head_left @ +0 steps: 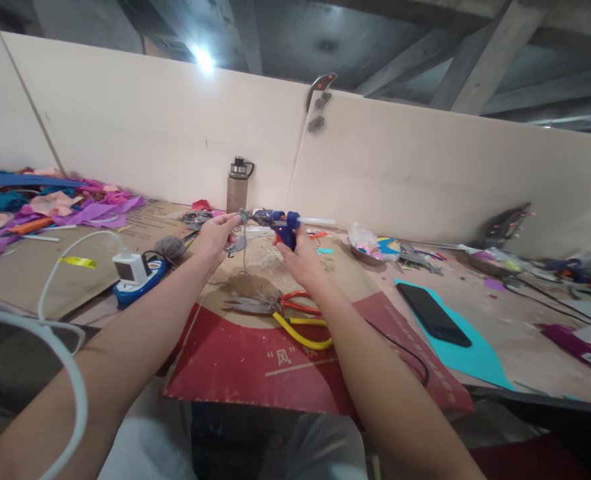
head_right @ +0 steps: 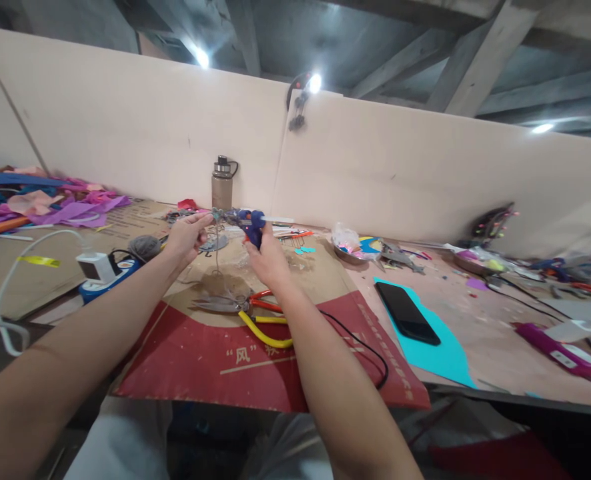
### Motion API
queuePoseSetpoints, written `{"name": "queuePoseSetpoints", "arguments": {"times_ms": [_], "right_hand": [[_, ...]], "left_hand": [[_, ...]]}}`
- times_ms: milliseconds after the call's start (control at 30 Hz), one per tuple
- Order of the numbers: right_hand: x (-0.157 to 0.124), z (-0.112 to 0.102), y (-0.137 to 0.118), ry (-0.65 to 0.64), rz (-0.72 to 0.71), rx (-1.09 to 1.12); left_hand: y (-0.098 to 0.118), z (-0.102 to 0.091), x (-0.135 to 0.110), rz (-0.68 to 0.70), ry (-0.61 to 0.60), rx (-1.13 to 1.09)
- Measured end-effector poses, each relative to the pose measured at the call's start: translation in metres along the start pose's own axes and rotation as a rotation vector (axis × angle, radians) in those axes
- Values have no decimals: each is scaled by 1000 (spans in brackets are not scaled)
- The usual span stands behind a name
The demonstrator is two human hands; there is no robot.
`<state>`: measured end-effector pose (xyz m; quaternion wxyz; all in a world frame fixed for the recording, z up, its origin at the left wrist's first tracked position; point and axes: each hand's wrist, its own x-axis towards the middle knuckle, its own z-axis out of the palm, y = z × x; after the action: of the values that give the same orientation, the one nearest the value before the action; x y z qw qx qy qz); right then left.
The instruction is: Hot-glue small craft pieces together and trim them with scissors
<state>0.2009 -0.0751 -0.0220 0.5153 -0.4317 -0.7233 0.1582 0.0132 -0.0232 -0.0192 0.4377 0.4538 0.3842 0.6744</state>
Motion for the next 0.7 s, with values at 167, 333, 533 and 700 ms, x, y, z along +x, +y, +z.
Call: {"name": "queuePoseSetpoints", "arguments": {"times_ms": [167, 333, 533, 700], "right_hand": [[6, -8, 11, 16, 209, 364], [14, -20, 36, 100, 461, 331], [9, -35, 70, 67, 528, -217], [10, -31, 61, 199, 401, -418]], "left_hand": [[-1, -3, 4, -46, 78, -40], [-4, -4, 7, 12, 95, -97], [-5, 4, 1, 86, -19, -14], [-2, 12, -11, 233, -63, 203]]}}
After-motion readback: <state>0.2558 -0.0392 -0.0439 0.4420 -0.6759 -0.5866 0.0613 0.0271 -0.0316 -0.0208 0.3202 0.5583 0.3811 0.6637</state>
